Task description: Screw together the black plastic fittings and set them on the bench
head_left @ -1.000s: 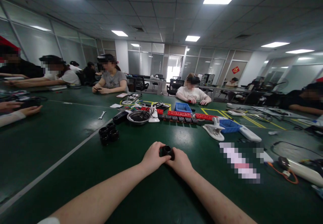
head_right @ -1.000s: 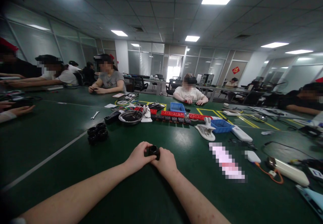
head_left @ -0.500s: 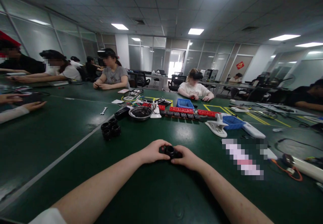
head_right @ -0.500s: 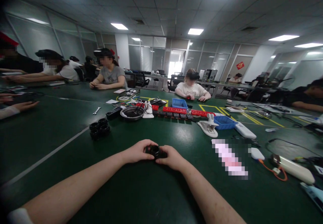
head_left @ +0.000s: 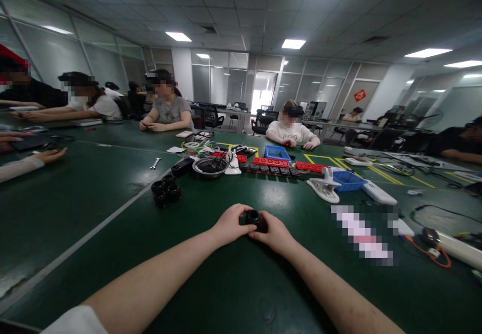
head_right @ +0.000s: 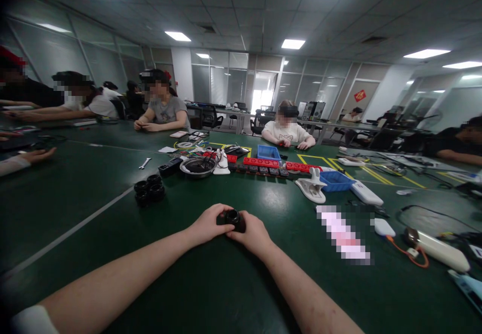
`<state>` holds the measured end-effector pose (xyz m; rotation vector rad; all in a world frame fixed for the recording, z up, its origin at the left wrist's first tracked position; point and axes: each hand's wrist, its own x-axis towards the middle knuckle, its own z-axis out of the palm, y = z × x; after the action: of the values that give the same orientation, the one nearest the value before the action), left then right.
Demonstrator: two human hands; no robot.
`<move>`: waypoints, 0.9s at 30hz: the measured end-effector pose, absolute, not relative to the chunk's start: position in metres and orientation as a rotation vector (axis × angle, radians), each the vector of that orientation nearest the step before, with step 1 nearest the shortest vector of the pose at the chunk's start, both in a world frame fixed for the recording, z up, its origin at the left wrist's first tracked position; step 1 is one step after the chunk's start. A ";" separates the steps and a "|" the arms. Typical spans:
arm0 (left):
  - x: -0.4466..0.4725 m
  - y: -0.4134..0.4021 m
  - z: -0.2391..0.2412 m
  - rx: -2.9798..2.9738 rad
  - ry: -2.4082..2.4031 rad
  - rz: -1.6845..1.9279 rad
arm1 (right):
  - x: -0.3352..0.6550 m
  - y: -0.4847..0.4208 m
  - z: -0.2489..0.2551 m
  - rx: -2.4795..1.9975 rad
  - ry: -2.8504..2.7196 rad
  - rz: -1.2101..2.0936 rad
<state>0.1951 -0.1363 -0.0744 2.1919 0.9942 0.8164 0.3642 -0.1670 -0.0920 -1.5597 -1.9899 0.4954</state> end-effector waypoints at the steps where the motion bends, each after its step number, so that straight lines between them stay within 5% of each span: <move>1: 0.194 -0.136 -0.074 2.199 0.970 0.812 | 0.367 -0.167 -0.091 -1.501 -2.012 0.543; 16: 0.190 -0.124 -0.077 2.157 0.789 0.691 | 0.382 -0.160 -0.080 -1.219 -1.931 1.166; 27: 0.206 -0.133 -0.081 2.050 1.139 0.874 | 0.355 -0.162 -0.089 -1.852 -1.976 0.215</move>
<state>0.2058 -0.1331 -0.0807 2.0505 1.1394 0.8742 0.3554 -0.1615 -0.0893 -1.8525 -1.9763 0.2154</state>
